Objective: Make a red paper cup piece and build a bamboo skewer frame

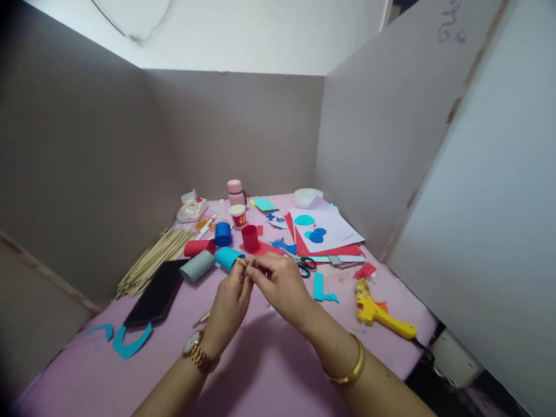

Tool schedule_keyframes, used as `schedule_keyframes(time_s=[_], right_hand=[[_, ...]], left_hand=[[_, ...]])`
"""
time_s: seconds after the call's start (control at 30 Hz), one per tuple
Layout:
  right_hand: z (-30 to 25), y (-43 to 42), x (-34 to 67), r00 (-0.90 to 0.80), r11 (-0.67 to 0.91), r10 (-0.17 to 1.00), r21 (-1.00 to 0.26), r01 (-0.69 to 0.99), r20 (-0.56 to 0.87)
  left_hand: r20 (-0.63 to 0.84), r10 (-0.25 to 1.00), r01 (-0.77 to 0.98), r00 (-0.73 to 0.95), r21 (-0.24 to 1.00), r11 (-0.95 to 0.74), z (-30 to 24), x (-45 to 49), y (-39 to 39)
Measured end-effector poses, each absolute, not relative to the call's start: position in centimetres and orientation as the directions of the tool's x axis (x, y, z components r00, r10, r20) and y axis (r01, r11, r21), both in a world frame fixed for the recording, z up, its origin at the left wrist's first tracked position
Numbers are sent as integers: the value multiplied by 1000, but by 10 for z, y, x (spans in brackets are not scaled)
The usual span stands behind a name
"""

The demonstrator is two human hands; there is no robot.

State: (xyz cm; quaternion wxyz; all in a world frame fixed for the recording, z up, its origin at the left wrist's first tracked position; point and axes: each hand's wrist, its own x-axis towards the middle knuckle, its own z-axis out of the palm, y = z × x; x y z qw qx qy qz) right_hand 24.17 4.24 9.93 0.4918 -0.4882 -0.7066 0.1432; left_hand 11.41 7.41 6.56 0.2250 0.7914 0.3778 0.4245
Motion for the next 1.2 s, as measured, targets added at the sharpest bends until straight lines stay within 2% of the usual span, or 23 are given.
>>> schedule_keyframes(time_s=[0.3, 0.43, 0.63, 0.97, 1.2], right_hand=[[103, 42, 244, 2, 431, 843, -679, 595, 537], [101, 44, 243, -15, 441, 843, -675, 592, 538], [96, 46, 238, 9, 451, 841, -710, 541, 541], [93, 47, 241, 64, 422, 858, -771, 477, 509], [85, 46, 246, 9, 421, 891, -834, 358, 454]], left_hand=[[475, 747, 271, 466, 727, -631, 72, 107, 80], [469, 751, 258, 464, 740, -621, 73, 107, 81], [443, 770, 221, 459, 783, -582, 72, 105, 80], [337, 743, 5, 578, 909, -416, 71, 101, 84], [298, 749, -23, 592, 935, -354, 67, 99, 81]])
